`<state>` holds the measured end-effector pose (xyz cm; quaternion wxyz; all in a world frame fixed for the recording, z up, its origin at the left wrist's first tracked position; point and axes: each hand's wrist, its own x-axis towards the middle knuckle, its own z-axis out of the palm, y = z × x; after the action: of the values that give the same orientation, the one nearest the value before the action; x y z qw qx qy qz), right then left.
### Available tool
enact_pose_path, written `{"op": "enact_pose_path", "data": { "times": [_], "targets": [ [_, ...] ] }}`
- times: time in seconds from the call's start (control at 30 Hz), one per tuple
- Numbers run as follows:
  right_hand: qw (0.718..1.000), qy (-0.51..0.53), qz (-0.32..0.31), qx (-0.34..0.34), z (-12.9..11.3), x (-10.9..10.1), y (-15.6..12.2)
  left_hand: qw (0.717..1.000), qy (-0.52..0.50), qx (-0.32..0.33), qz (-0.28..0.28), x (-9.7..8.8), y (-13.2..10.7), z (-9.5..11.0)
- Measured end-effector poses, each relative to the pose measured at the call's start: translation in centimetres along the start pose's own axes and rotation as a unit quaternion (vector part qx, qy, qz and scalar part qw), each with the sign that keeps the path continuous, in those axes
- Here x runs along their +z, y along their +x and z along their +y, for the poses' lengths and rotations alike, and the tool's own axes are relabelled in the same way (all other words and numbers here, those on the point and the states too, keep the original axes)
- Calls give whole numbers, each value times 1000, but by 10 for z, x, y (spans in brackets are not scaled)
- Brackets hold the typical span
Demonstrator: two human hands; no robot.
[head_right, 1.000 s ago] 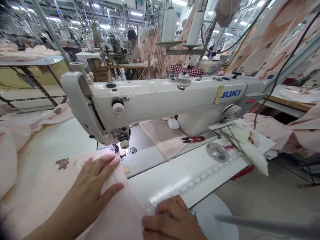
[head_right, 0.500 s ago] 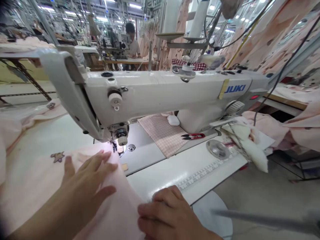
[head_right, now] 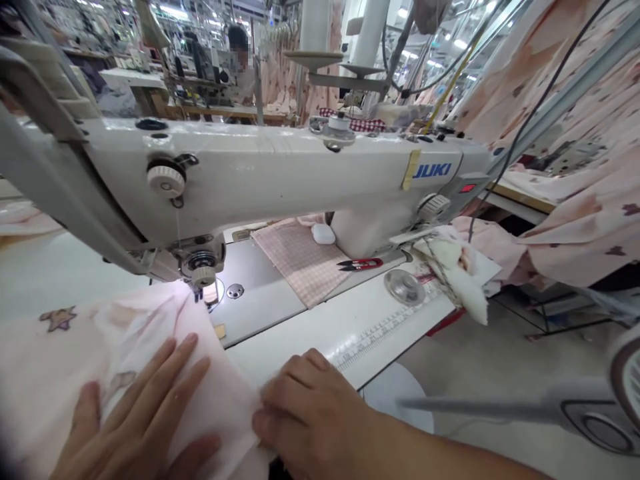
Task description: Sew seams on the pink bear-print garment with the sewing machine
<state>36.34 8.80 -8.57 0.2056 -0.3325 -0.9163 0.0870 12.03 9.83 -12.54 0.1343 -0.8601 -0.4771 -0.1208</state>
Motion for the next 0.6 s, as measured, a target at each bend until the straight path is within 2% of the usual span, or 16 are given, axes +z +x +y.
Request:
{"op": "enact_pose_path", "data": {
  "times": [0.13, 0.33, 0.43, 0.53, 0.6],
  "targets": [
    [994, -51, -50, -89, 12, -1, 20, 998, -33, 60, 5, 1, 12, -34],
    [980, -91, -41, -172, 43, 16, 69, 992, -96, 49, -64, -1, 45, -90],
    [985, -72, -29, -153, 51, 20, 92, 987, -121, 55, -92, 0, 65, -110],
    [995, -52, -28, -85, 53, 23, 108, 981, -128, 84, -115, 3, 84, -131],
    [997, -53, -34, -38, 54, 26, 115, 981, -148, 70, -101, 7, 96, -145]
  ]
}}
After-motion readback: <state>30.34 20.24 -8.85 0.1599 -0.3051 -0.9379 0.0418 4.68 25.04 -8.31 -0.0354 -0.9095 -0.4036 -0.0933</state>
